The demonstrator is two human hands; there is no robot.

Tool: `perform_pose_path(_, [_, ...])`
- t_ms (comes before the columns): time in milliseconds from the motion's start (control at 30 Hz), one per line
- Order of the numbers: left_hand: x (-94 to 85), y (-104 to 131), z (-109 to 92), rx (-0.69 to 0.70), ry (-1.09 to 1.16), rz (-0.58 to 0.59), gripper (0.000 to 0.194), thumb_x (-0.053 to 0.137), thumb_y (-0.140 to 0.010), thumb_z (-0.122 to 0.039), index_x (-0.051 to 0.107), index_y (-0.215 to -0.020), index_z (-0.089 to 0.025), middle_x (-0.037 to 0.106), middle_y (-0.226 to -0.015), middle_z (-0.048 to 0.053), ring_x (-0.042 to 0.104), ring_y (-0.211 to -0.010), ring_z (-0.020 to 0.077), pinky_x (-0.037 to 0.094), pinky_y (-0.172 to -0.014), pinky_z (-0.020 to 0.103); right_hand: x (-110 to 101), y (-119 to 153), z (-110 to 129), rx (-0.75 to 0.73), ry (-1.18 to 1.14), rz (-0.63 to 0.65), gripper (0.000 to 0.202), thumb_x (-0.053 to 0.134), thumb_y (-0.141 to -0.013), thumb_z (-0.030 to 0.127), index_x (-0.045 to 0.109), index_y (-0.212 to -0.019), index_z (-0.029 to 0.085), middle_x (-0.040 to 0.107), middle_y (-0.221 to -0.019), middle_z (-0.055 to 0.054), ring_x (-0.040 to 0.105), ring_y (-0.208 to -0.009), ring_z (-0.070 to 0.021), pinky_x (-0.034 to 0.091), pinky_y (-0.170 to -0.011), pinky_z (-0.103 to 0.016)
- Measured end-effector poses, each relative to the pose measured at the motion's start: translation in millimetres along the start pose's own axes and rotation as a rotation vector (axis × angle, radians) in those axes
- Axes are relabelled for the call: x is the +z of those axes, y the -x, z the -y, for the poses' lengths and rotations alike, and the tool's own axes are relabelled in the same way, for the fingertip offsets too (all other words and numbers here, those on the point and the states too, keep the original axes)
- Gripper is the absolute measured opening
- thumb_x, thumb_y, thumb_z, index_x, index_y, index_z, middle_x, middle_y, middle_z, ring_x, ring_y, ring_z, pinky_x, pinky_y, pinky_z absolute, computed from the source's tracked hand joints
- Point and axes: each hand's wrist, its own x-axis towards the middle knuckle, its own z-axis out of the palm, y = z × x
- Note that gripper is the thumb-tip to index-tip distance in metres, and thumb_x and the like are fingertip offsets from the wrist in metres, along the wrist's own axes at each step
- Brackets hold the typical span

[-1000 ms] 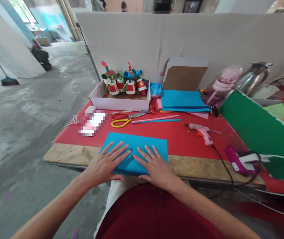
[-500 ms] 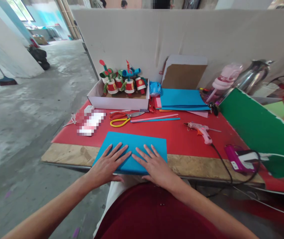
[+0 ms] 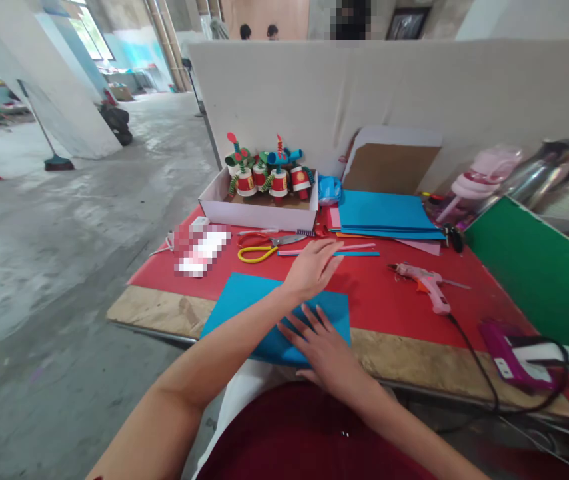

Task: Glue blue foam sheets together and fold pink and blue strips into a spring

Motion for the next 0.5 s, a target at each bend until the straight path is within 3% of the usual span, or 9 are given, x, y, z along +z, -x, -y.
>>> perform_pose_path(100, [21.9, 4.7, 29.1, 0.020, -0.109, 0.016, 0.034, 0.035, -0.096, -0.029, 0.064, -0.105, -0.014, 0.066, -0.096, 0.011, 0.059, -0.094, 0.0208, 0.047, -0.089, 0.036, -0.7, 1.9, 0.9, 0.015, -0.009, -0.012, 0.096, 0.076, -0.069, 0.044, 0.023, -0.148, 0.028, 0.027, -0.154, -0.007, 0.016, -0.142, -0.0342, 0.015, -0.115, -0.054])
perform_pose_path(200, [24.1, 13.6, 43.8, -0.007, -0.176, -0.015, 0.034, 0.033, -0.096, -0.028, 0.065, -0.097, -0.015, 0.063, -0.091, 0.010, 0.057, -0.090, 0.0199, 0.047, -0.085, 0.034, -2.5, 6.0, 1.4, 0.016, -0.044, -0.038, 0.089, 0.065, -0.076, 0.055, 0.023, -0.148, 0.024, 0.026, -0.154, -0.009, 0.014, -0.143, -0.0316, 0.016, -0.115, -0.053])
perform_pose_path(300, [22.1, 14.7, 45.4, -0.009, -0.199, 0.023, 0.036, 0.031, -0.097, -0.028, 0.064, -0.095, -0.014, 0.061, -0.088, 0.011, 0.056, -0.088, 0.0200, 0.047, -0.084, 0.033, -2.4, 11.4, 0.1, 0.074, -0.056, -0.068, 0.090, 0.056, -0.079, 0.063, 0.023, -0.148, 0.015, 0.026, -0.153, -0.015, 0.015, -0.143, -0.0291, 0.016, -0.116, -0.051])
perform_pose_path(500, [16.4, 12.4, 29.7, 0.047, -0.209, 0.151, 0.037, 0.030, -0.096, -0.026, 0.065, -0.096, -0.014, 0.065, -0.093, 0.012, 0.057, -0.091, 0.0212, 0.047, -0.087, 0.037, -3.0, 18.0, -0.5, 0.125, -0.006, -0.065, 0.097, 0.064, -0.074, 0.058, 0.023, -0.147, 0.010, 0.026, -0.152, -0.018, 0.015, -0.143, -0.0303, 0.014, -0.116, -0.050])
